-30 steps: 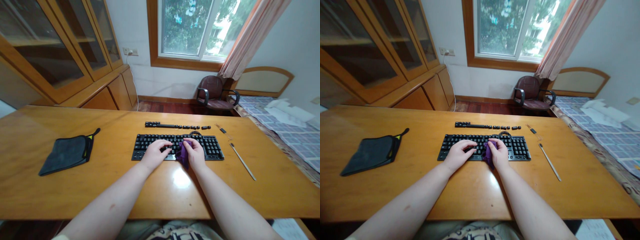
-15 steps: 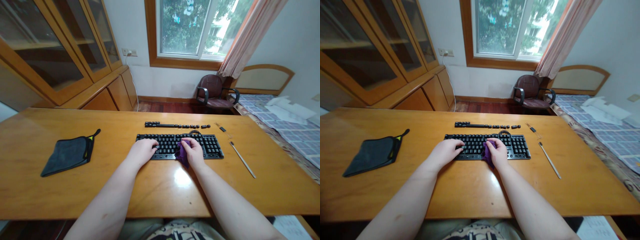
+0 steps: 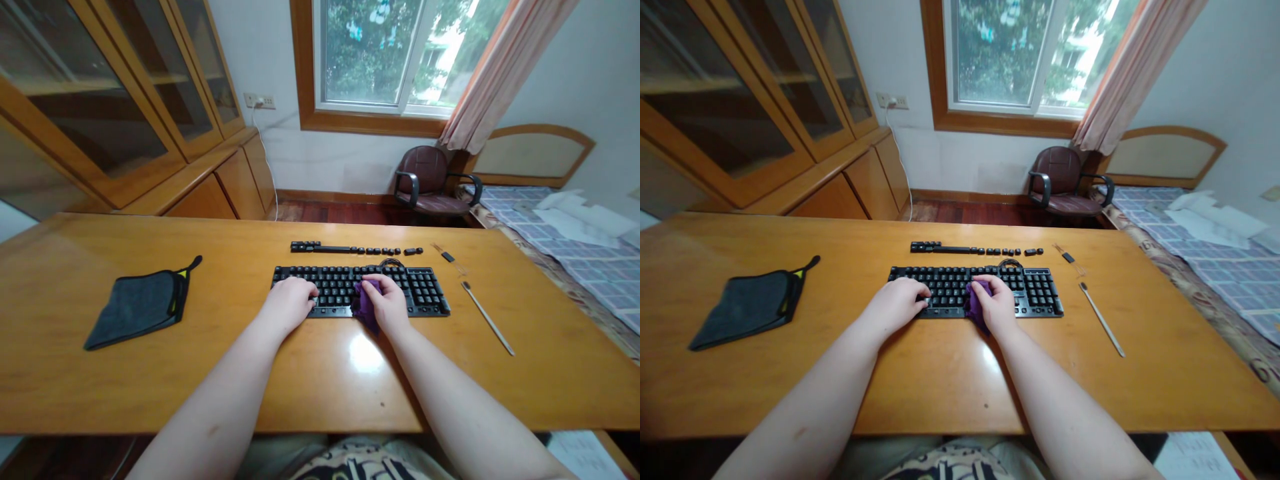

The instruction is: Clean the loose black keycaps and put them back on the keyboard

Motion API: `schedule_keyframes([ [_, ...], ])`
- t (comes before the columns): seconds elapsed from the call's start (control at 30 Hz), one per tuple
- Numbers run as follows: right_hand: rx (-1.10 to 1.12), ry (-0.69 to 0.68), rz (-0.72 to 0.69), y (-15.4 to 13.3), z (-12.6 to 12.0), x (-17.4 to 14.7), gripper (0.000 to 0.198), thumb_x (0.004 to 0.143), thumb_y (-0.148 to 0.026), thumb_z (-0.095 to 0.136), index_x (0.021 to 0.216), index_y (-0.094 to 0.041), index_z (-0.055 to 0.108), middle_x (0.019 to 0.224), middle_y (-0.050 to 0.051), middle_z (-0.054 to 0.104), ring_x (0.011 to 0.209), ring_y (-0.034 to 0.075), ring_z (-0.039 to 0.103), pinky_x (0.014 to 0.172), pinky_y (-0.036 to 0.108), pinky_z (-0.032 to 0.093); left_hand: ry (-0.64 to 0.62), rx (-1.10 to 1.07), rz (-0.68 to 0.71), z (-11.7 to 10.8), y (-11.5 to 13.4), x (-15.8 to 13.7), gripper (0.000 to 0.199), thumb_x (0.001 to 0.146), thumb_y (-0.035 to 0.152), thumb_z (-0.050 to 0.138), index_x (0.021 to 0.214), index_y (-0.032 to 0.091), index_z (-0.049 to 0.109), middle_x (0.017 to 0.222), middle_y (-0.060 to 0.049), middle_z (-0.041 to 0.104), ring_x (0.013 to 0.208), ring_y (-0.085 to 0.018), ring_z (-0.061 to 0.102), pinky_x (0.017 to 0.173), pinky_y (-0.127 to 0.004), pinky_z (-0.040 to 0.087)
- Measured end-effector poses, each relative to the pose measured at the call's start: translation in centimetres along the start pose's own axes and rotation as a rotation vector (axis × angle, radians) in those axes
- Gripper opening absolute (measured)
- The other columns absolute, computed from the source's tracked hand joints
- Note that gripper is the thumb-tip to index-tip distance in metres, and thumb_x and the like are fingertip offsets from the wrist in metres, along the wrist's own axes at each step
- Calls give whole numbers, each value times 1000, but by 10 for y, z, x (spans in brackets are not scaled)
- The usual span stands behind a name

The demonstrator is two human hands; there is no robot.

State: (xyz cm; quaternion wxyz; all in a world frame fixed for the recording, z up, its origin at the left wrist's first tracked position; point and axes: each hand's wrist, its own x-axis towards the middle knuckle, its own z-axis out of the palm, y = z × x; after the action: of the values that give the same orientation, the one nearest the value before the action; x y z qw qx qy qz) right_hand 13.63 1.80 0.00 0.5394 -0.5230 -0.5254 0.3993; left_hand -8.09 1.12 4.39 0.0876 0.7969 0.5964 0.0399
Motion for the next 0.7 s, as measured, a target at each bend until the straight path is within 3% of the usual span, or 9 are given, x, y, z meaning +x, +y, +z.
schedule_keyframes([
  [0.27,-54,1,-29,-1,0,-1,22,73,-37,64,87,-20,67,86,5,68,83,21,62,79,35,46,-5,1,-15,-1,3,-1,17,73,26,59,87,27,68,90,-3,69,89,-22,59,80,-32,44],
  [0.43,-73,-2,-37,-1,0,0,25,72,-40,64,86,-20,67,86,6,68,83,21,62,79,36,47,-32,-37,-15,2,4,1,7,71,28,62,75,26,68,85,-2,68,85,-21,59,78,-31,44],
  [0.7,-92,-6,-37,1,0,0,23,73,-39,64,86,-20,67,85,5,69,82,21,62,78,34,46,-35,-138,-35,7,-1,7,15,76,26,56,82,25,70,90,-2,65,86,-19,60,79,-27,44],
])
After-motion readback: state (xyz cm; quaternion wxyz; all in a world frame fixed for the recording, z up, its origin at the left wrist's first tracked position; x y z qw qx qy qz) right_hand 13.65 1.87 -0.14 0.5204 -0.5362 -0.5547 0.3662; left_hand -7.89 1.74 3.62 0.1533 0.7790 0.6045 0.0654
